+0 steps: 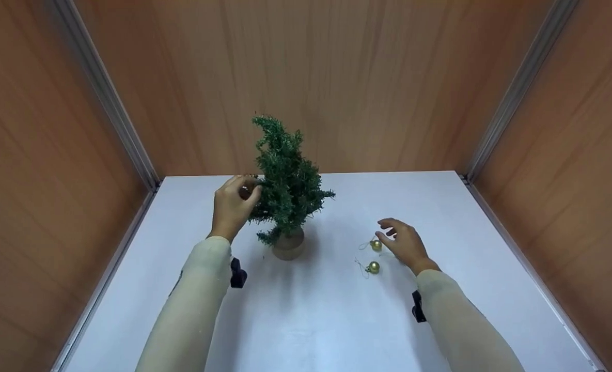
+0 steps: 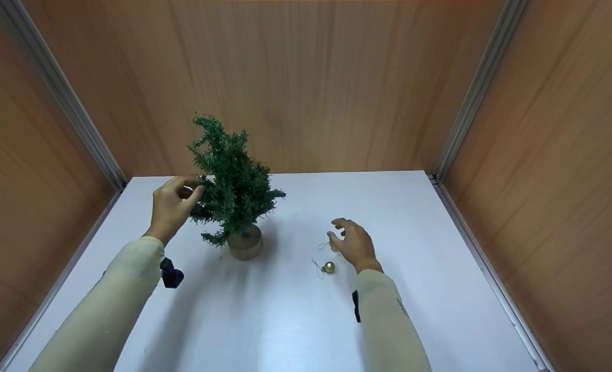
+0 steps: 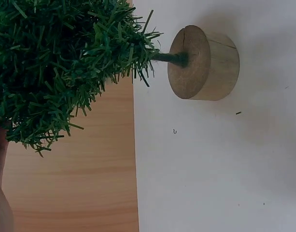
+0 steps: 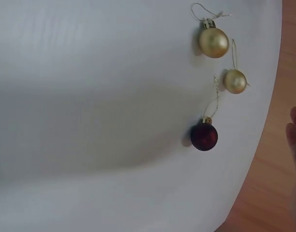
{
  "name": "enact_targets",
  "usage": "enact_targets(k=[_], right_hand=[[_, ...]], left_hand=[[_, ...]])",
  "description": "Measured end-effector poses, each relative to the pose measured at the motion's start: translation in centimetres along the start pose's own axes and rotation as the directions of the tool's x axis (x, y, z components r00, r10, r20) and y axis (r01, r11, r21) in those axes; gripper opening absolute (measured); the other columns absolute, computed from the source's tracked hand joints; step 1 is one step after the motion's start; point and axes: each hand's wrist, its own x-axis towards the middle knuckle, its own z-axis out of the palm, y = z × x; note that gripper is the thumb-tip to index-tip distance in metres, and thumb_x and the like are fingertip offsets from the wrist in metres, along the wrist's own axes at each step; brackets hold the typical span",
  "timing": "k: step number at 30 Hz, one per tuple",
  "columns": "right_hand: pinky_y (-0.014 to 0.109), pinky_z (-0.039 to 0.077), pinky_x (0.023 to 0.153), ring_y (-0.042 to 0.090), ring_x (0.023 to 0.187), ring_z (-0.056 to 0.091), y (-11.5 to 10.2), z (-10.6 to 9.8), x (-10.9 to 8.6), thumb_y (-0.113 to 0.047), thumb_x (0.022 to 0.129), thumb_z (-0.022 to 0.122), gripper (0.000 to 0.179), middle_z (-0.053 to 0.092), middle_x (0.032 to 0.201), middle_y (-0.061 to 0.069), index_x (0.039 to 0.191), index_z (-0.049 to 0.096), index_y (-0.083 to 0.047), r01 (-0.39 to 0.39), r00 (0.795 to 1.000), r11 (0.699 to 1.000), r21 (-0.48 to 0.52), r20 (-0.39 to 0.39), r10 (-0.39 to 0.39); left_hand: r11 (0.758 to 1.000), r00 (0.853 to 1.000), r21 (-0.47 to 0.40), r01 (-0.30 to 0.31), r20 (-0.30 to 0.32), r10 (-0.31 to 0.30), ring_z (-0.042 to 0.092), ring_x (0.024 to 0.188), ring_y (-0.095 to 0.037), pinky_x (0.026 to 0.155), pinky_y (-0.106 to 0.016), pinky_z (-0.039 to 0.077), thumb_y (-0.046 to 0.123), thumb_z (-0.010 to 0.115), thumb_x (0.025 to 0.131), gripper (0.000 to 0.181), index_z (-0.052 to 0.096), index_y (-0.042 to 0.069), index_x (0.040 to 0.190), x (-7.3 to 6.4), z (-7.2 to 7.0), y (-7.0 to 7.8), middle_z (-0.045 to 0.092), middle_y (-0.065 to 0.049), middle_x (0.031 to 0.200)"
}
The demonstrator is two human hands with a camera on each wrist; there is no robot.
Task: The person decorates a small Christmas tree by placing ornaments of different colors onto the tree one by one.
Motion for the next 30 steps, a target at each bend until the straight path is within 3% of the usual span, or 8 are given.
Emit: enact_targets(k=[8, 16, 21, 30], right_hand=[[0.038, 0.047, 0.076, 0.02, 0.089, 0.058, 1.3, 1.6, -1.1, -0.033, 0.084, 0.063, 0.034, 0.061, 0.104, 0.005, 0.113, 0.06, -0.016, -0.052, 0.999, 0.996, 0.078, 0.008, 0.051], [0.037, 0.047, 0.075, 0.018, 0.088, 0.058, 2.5, 3.0, -1.7, -0.033, 0.085, 0.062, 0.034, 0.061, 0.099, 0.0, 0.113, 0.061, -0.014, -0.086, 0.996, 0.991, 0.104, 0.026, 0.084], [0.036, 0.047, 0.076, 0.017, 0.086, 0.058, 2.7, 3.2, -2.2, -0.032, 0.085, 0.062, 0.031, 0.061, 0.096, -0.002, 0.111, 0.062, -0.014, -0.075, 0.997, 0.99, 0.116, 0.012, 0.074], [0.034, 0.047, 0.075, 0.016, 0.085, 0.058, 2.3, 3.5, -1.4, -0.033, 0.085, 0.062, 0.032, 0.062, 0.093, -0.002, 0.109, 0.062, -0.013, -0.043, 0.999, 0.992, 0.121, 0.028, 0.039]], left_hand=[[0.998, 0.999, -0.057, 0.003, -0.045, -0.006, 0.056, 0.069, -0.006, 0.062, -0.024, 0.049, 0.028, 0.063, 0.084, 0.014, 0.065, 0.018, 0.095, -0.4, 0.8, -0.2, 0.057, 0.008, 0.084], [0.998, 0.999, -0.067, 0.008, -0.049, -0.012, 0.056, 0.067, -0.006, 0.061, -0.023, 0.048, 0.03, 0.062, 0.084, 0.015, 0.065, 0.018, 0.094, -0.5, 0.7, -0.7, 0.057, 0.009, 0.083], [0.998, 1.0, -0.056, 0.002, -0.015, -0.003, 0.055, 0.069, -0.005, 0.063, -0.026, 0.049, 0.03, 0.062, 0.084, 0.016, 0.065, 0.018, 0.094, -0.1, 0.7, -0.2, 0.057, 0.008, 0.084], [0.998, 0.999, -0.065, 0.018, -0.039, -0.021, 0.057, 0.068, -0.005, 0.062, -0.023, 0.048, 0.037, 0.061, 0.084, 0.02, 0.066, 0.02, 0.095, -0.4, 0.4, -0.6, 0.058, 0.009, 0.083]])
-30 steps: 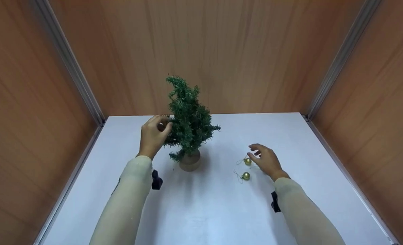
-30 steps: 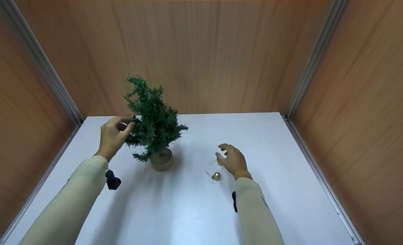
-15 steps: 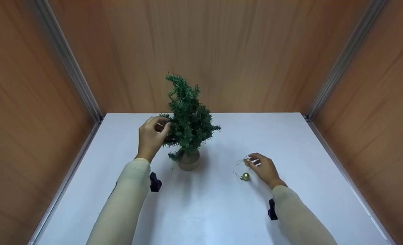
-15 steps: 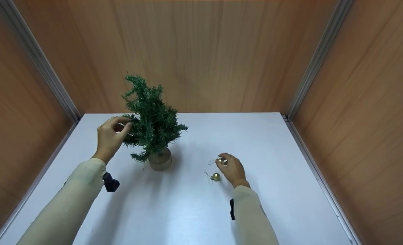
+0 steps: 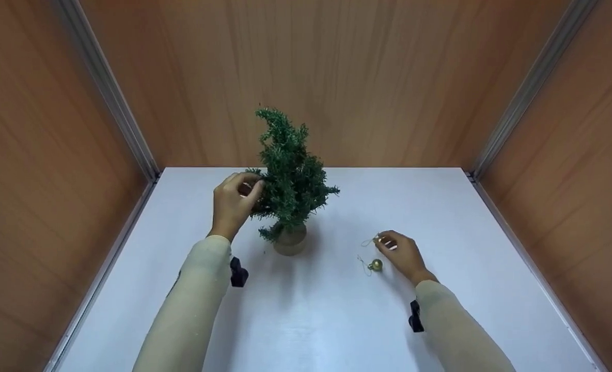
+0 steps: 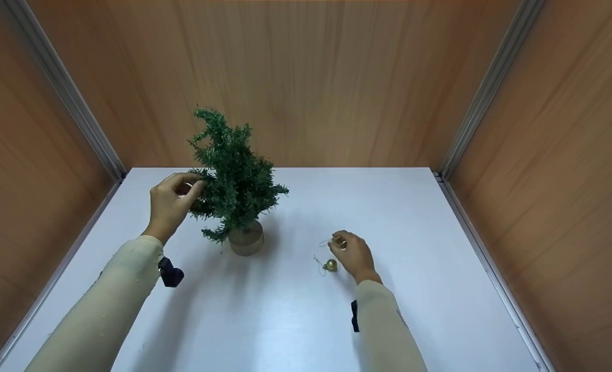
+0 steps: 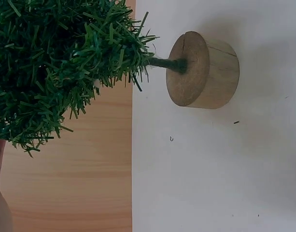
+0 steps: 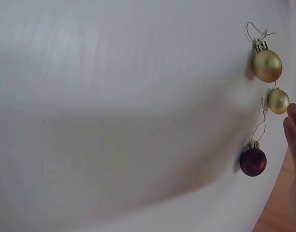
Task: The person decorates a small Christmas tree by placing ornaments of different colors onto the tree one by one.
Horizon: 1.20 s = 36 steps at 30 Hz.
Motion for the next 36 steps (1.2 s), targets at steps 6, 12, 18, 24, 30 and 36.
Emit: enact_targets(k=[6, 12, 18, 24, 30, 36], right_hand=[[0.034, 0.047, 0.075, 0.015, 0.084, 0.058, -0.6, 0.4, -0.2, -0.031, 0.085, 0.063, 0.031, 0.062, 0.092, -0.002, 0.109, 0.063, -0.012, 0.006, 1.0, 1.0, 0.011, 0.006, -0.006], [0.035, 0.047, 0.074, 0.018, 0.085, 0.057, -0.4, 0.5, -0.7, -0.028, 0.084, 0.064, 0.032, 0.061, 0.096, 0.0, 0.111, 0.062, -0.011, 0.006, 1.0, 1.0, 0.03, 0.026, -0.006], [0.034, 0.047, 0.072, 0.018, 0.085, 0.057, 0.4, 0.9, -1.6, -0.026, 0.083, 0.066, 0.034, 0.06, 0.099, 0.004, 0.113, 0.062, -0.01, -0.031, 0.999, 0.998, 0.047, 0.029, 0.03], [0.032, 0.048, 0.068, 0.017, 0.084, 0.057, 1.2, 1.6, -2.4, -0.025, 0.082, 0.068, 0.033, 0.06, 0.1, 0.005, 0.111, 0.063, -0.011, -0.064, 0.998, 0.995, 0.082, 0.015, 0.063], [0.027, 0.049, 0.065, 0.014, 0.081, 0.059, 1.9, 2.5, -2.8, -0.027, 0.081, 0.068, 0.033, 0.062, 0.097, 0.003, 0.108, 0.064, -0.009, -0.087, 0.996, 0.99, 0.116, 0.019, 0.085], [0.03, 0.048, 0.067, 0.014, 0.081, 0.057, 1.9, 2.8, -2.9, -0.027, 0.08, 0.069, 0.033, 0.061, 0.096, 0.001, 0.108, 0.064, -0.01, -0.104, 0.995, 0.987, 0.121, 0.011, 0.103]], left_hand=[[1.0, 1.0, -0.009, 0.002, -0.023, -0.002, 0.056, 0.068, -0.003, 0.063, -0.024, 0.048, 0.037, 0.06, 0.085, 0.022, 0.066, 0.022, 0.099, -0.8, -0.7, -0.3, 0.06, 0.012, 0.088], [1.0, 0.999, -0.022, 0.014, -0.051, -0.015, 0.055, 0.067, -0.004, 0.062, -0.026, 0.048, 0.035, 0.061, 0.085, 0.021, 0.067, 0.02, 0.098, -0.7, -0.6, -0.5, 0.06, 0.011, 0.087], [0.999, 0.999, -0.038, 0.028, -0.027, -0.029, 0.056, 0.069, -0.004, 0.062, -0.024, 0.048, 0.04, 0.059, 0.084, 0.025, 0.067, 0.022, 0.099, -0.6, -0.7, -0.3, 0.06, 0.011, 0.088], [0.999, 0.999, -0.024, 0.037, -0.016, -0.037, 0.055, 0.068, -0.004, 0.061, -0.023, 0.047, 0.042, 0.058, 0.085, 0.026, 0.067, 0.022, 0.098, -0.7, -0.6, -0.4, 0.06, 0.012, 0.088], [0.999, 1.0, -0.021, 0.027, 0.006, -0.027, 0.057, 0.067, -0.007, 0.06, -0.024, 0.047, 0.043, 0.057, 0.085, 0.026, 0.067, 0.022, 0.099, -0.8, -0.9, -0.3, 0.061, 0.011, 0.088], [0.999, 0.999, -0.006, 0.037, -0.011, -0.037, 0.056, 0.068, -0.004, 0.061, -0.024, 0.047, 0.043, 0.056, 0.085, 0.027, 0.066, 0.022, 0.099, -1.1, -1.3, -0.3, 0.061, 0.011, 0.088]])
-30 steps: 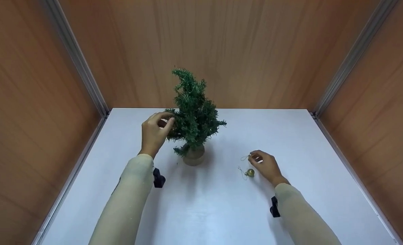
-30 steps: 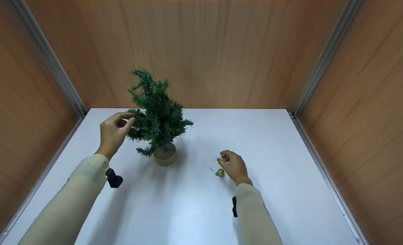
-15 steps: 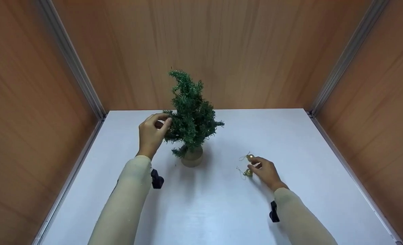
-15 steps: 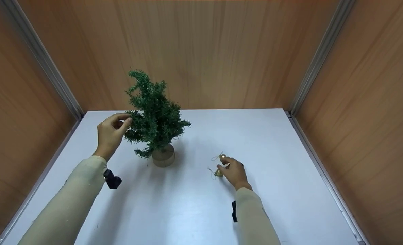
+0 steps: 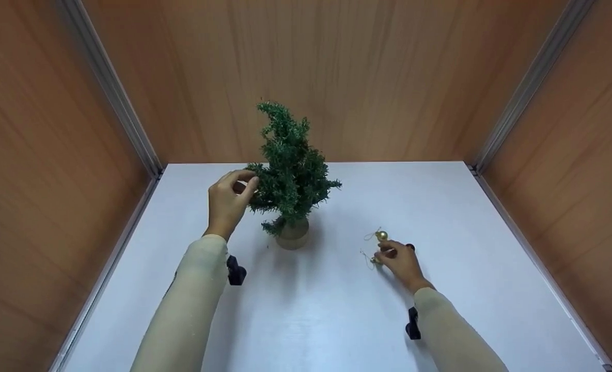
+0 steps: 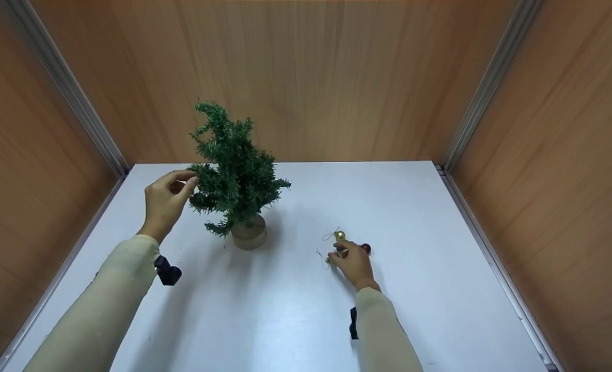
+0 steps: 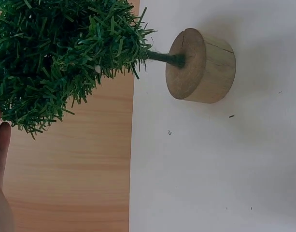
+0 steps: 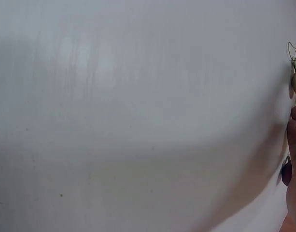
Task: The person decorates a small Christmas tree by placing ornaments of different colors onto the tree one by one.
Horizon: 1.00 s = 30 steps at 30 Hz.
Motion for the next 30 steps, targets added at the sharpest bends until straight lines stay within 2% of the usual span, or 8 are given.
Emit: enact_targets(k=[5, 15, 24, 30], right_hand=[[0.03, 0.047, 0.066, 0.014, 0.078, 0.056, -0.2, 0.1, -0.2, -0.026, 0.079, 0.07, 0.033, 0.061, 0.091, -0.001, 0.108, 0.064, -0.01, 0.004, 1.0, 1.0, -0.008, 0.008, -0.004], [0.031, 0.046, 0.069, 0.015, 0.079, 0.055, 0.2, 0.2, -0.5, -0.021, 0.077, 0.073, 0.033, 0.061, 0.089, -0.001, 0.107, 0.063, -0.01, -0.015, 1.0, 1.0, 0.022, -0.01, 0.015], [0.029, 0.047, 0.067, 0.014, 0.079, 0.054, 0.4, 0.5, -0.6, -0.023, 0.076, 0.073, 0.031, 0.061, 0.089, -0.002, 0.103, 0.065, -0.011, -0.017, 1.0, 1.0, 0.025, -0.023, 0.018], [0.03, 0.047, 0.067, 0.014, 0.078, 0.054, 0.7, 0.5, -0.5, -0.023, 0.076, 0.073, 0.024, 0.06, 0.086, -0.004, 0.097, 0.066, -0.013, -0.012, 1.0, 0.999, 0.037, -0.026, 0.012]], left_hand=[[1.0, 1.0, -0.013, -0.005, -0.002, 0.005, 0.057, 0.068, -0.006, 0.062, -0.028, 0.049, 0.04, 0.058, 0.085, 0.026, 0.066, 0.02, 0.1, -0.1, 0.0, 0.0, 0.061, 0.009, 0.088], [1.0, 1.0, -0.025, -0.012, -0.011, 0.012, 0.055, 0.066, -0.001, 0.061, -0.021, 0.047, 0.039, 0.059, 0.085, 0.024, 0.066, 0.022, 0.101, 0.2, 0.7, 0.1, 0.06, 0.012, 0.088], [0.998, 1.0, -0.064, 0.018, -0.006, -0.019, 0.056, 0.068, -0.003, 0.06, -0.023, 0.047, 0.038, 0.061, 0.083, 0.025, 0.065, 0.021, 0.1, 0.2, 1.1, 0.0, 0.059, 0.011, 0.088], [0.998, 1.0, -0.055, 0.024, 0.002, -0.024, 0.056, 0.068, -0.003, 0.061, -0.023, 0.047, 0.037, 0.063, 0.083, 0.024, 0.065, 0.02, 0.101, 0.2, 1.3, 0.0, 0.06, 0.01, 0.089]])
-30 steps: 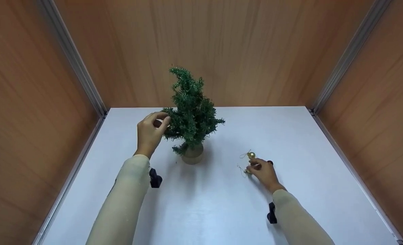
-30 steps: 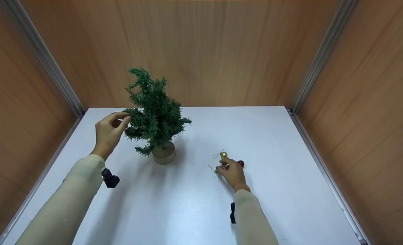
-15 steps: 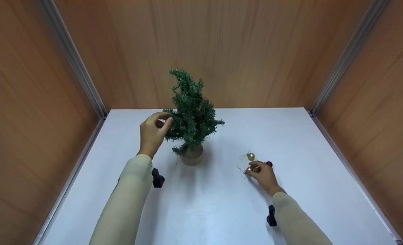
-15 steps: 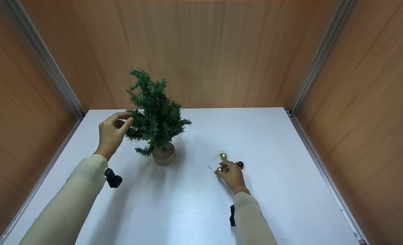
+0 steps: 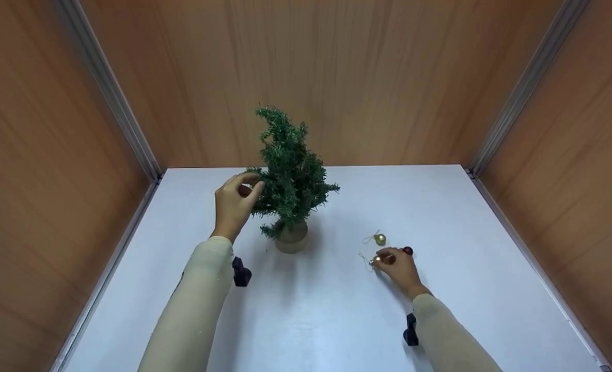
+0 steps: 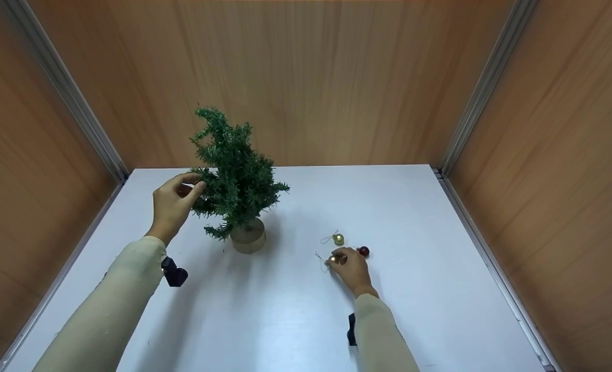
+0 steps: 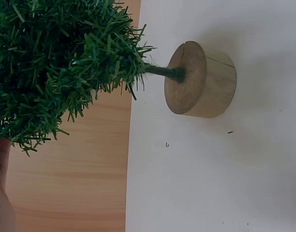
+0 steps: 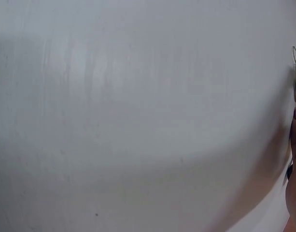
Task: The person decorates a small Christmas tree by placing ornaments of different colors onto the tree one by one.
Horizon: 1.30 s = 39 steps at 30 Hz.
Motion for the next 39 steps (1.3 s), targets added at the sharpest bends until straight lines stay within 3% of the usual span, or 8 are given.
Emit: enact_targets(k=[27, 39], right_hand=[[0.028, 0.05, 0.068, 0.015, 0.081, 0.059, -0.6, -1.0, -0.1, -0.02, 0.078, 0.071, 0.027, 0.062, 0.092, 0.0, 0.101, 0.066, -0.008, -0.032, 0.999, 0.998, 0.055, -0.015, 0.033], [0.027, 0.05, 0.067, 0.017, 0.082, 0.06, -0.8, -1.1, 0.1, -0.02, 0.077, 0.072, 0.031, 0.062, 0.093, 0.003, 0.103, 0.065, -0.004, -0.02, 0.999, 0.991, 0.135, -0.047, 0.027]], left_hand=[[1.0, 1.0, -0.001, 0.004, -0.019, -0.004, 0.056, 0.068, -0.005, 0.06, -0.025, 0.048, 0.037, 0.062, 0.084, 0.022, 0.066, 0.021, 0.098, -0.1, -0.3, 0.3, 0.06, 0.009, 0.087], [1.0, 1.0, -0.016, 0.008, -0.018, -0.009, 0.056, 0.069, -0.005, 0.062, -0.024, 0.047, 0.037, 0.062, 0.084, 0.022, 0.065, 0.022, 0.099, -0.2, -0.1, 0.3, 0.06, 0.01, 0.087]])
